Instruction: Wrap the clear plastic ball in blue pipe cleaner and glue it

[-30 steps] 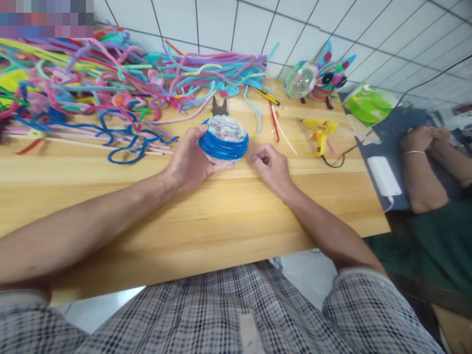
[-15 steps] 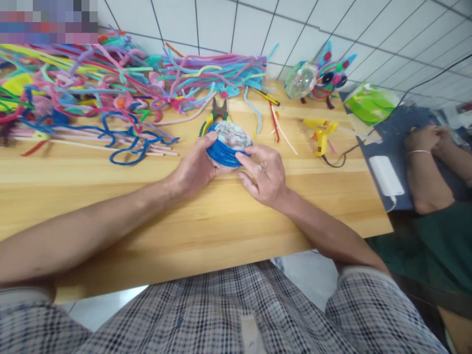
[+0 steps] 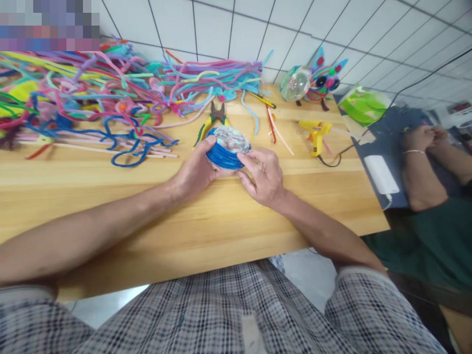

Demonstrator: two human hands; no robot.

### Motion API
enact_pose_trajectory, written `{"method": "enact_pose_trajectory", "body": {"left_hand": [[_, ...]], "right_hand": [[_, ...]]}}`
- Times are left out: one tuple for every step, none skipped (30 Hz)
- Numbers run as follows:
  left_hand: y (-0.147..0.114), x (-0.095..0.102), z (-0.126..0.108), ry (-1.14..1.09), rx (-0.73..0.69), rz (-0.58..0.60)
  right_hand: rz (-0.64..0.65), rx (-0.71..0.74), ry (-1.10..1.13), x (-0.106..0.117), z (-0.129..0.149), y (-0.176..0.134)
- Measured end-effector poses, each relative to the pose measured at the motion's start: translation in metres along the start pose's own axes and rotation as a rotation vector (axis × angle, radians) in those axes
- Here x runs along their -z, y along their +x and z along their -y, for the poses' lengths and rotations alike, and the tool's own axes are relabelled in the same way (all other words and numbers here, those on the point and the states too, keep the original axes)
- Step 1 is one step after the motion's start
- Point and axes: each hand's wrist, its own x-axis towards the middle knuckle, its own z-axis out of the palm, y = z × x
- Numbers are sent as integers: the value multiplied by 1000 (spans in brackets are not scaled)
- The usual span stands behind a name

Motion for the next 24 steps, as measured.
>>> {"method": "enact_pose_trajectory", "body": {"left_hand": [[0,0,1,4,-7,14],[-1,-1,1,8,-17,27],[-2,-2,2,11,-27,38],[-3,-2,2,13,-35,44],[-3,-3,2,16,-41,44],[-4,-3,3,18,-44,39],[-4,-4,3,20,-46,35],[-5,-4,3,21,-48,31],[-5,-3,3,21,-48,26],[-5,-3,3,20,-50,21],[-5,-2,4,21,-55,16],[-6,-1,4,20,-65,14],[-6,-1,5,19,-78,13],[-6,0,6,16,-93,13],[-6,2,7,14,-107,12],[-5,3,9,11,-120,9],[-5,4,10,8,-131,5],[-4,5,12,7,-142,0],[-3,6,14,6,-154,-2],[-3,6,15,6,-169,-4],[-2,7,16,7,-181,-5],[-2,7,17,10,-187,-8],[-1,7,18,13,-187,-14],[-2,7,18,15,-183,-22]], "right_hand": [[-19,12,-2,0,1,1],[-36,21,0,0,2,2],[-48,28,-1,0,3,2],[-56,32,-5,1,4,3],[-61,35,-12,1,4,3],[-64,38,-19,1,4,2],[-60,39,-25,1,4,2],[-48,37,-27,1,4,1],[-29,30,-27,0,3,0],[-6,19,-24,0,3,-1],[15,7,-20,0,3,-2],[25,-2,-16,0,2,-2],[22,-5,-13,0,2,-2],[7,-1,-13,0,1,-2],[-11,10,-13,0,1,-3],[-24,21,-13,0,0,-3],[-26,27,-14,1,-1,-3],[-15,26,-16,1,-1,-4],[3,19,-18,2,-2,-5],[23,10,-19,2,-3,-6],[35,3,-22,3,-3,-6],[38,0,-25,3,-3,-7],[31,3,-27,3,-3,-6],[17,10,-27,3,-3,-6]]}}
